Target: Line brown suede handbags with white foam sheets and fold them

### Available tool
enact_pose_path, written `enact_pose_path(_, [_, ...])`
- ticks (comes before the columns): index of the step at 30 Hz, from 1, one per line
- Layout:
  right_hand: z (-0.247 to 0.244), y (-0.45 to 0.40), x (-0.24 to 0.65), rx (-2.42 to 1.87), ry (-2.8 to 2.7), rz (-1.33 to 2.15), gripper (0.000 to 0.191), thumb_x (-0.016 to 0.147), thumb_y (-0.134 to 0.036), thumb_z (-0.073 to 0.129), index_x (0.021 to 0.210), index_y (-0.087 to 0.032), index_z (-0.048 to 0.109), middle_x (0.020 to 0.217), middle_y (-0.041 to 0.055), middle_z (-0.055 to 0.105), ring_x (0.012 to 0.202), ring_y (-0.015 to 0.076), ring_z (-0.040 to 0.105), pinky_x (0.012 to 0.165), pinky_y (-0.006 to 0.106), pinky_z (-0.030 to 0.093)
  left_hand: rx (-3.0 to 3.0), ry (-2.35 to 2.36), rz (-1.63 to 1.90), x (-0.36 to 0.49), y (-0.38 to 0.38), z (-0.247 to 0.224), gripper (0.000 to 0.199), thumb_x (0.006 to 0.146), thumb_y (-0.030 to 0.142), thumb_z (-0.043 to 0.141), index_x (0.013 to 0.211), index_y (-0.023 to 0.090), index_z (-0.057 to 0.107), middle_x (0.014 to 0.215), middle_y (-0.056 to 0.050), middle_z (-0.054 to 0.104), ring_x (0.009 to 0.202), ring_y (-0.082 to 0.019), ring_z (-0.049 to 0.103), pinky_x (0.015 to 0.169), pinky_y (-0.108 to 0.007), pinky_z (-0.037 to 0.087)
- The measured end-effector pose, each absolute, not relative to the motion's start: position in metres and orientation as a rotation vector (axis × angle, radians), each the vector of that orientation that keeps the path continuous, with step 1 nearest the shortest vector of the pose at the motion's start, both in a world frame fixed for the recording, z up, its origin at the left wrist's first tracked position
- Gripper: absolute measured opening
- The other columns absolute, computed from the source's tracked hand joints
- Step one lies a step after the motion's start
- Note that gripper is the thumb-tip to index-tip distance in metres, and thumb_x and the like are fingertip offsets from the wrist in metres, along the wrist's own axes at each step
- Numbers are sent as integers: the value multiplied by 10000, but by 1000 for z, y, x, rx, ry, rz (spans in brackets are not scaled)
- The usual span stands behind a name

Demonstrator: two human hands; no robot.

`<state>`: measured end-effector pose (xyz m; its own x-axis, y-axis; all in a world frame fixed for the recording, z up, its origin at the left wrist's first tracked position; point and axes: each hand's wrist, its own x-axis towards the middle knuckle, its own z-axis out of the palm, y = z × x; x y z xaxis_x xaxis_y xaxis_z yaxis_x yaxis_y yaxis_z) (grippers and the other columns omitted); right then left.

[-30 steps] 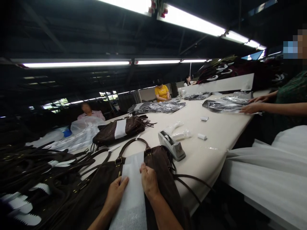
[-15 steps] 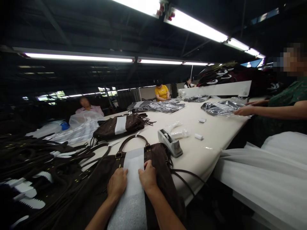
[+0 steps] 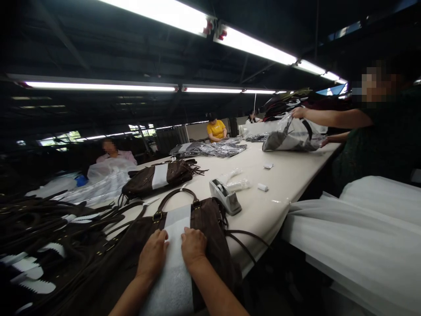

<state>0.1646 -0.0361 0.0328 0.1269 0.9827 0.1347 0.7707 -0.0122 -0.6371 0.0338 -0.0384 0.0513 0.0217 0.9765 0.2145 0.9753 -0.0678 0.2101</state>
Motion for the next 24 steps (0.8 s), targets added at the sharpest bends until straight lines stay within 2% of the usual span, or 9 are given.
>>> enact_pose_path(2, [33,-36,165,-1823,-1665,499,301,895,-277,560,1165,-245,690,1065,105,731,1003,251,687,857,325,513,2221,2033,462,35,-39,41,333,908,168,337,1045,124,637,1118,-144,666,1066,-239,622,954,-345,450])
enact_pose_path(4, [34,-35,166,-1833,-1646,520,306,905,-258,538,1174,-247,685,1065,107,730,1012,248,686,862,320,511,2197,1943,467,39,-40,26,398,920,236,347,1196,95,597,1257,-162,631,1189,-231,583,1013,-332,439])
enact_pose_path(7, [39,-37,167,-1855,-1648,543,319,943,-232,452,1150,-253,694,1029,118,737,990,255,693,834,330,514,2191,1813,520,43,-43,3,555,930,334,336,1400,53,421,1499,-173,381,1403,-229,335,1135,-367,331])
enact_pose_path(10, [45,-53,170,-1853,-1697,571,349,949,-194,397,1135,-242,688,960,130,744,927,269,706,780,350,520,2258,1684,571,39,-45,-12,632,949,406,252,1470,51,300,1572,-146,191,1454,-225,156,1186,-428,218])
enact_pose_path(14, [50,-95,192,-1598,-1669,460,306,913,-165,448,1062,-259,698,946,75,727,902,218,684,813,316,510,2404,1621,556,30,-42,-18,642,930,491,304,1461,135,360,1576,-104,217,1450,-253,180,1175,-480,227])
enact_pose_path(16, [54,-108,215,-1485,-1518,279,318,926,-176,435,1119,-249,677,1060,74,690,1010,204,635,906,310,485,2466,1614,554,27,-39,-19,624,923,505,327,1448,174,395,1575,-90,235,1446,-265,205,1163,-487,254])
enact_pose_path(18, [59,-105,242,-1529,-1353,152,338,930,-218,456,1222,-196,624,1184,107,636,1136,230,566,998,338,439,2521,1606,557,25,-36,-21,612,921,509,337,1448,203,398,1577,-79,237,1444,-271,218,1153,-490,271])
enact_pose_path(20, [65,-88,268,-1676,-1286,213,375,918,-328,517,1219,-130,623,1189,150,627,1155,277,551,1006,381,436,2570,1601,584,22,-34,-27,593,928,497,327,1457,232,379,1581,-60,235,1444,-266,230,1149,-491,277])
enact_pose_path(24, [75,-37,287,-1872,-1463,536,587,851,-563,573,1060,-29,697,1080,229,672,1075,339,612,953,413,468,2645,1566,681,13,-26,-42,561,942,462,311,1472,278,337,1592,-17,210,1441,-256,245,1137,-485,310])
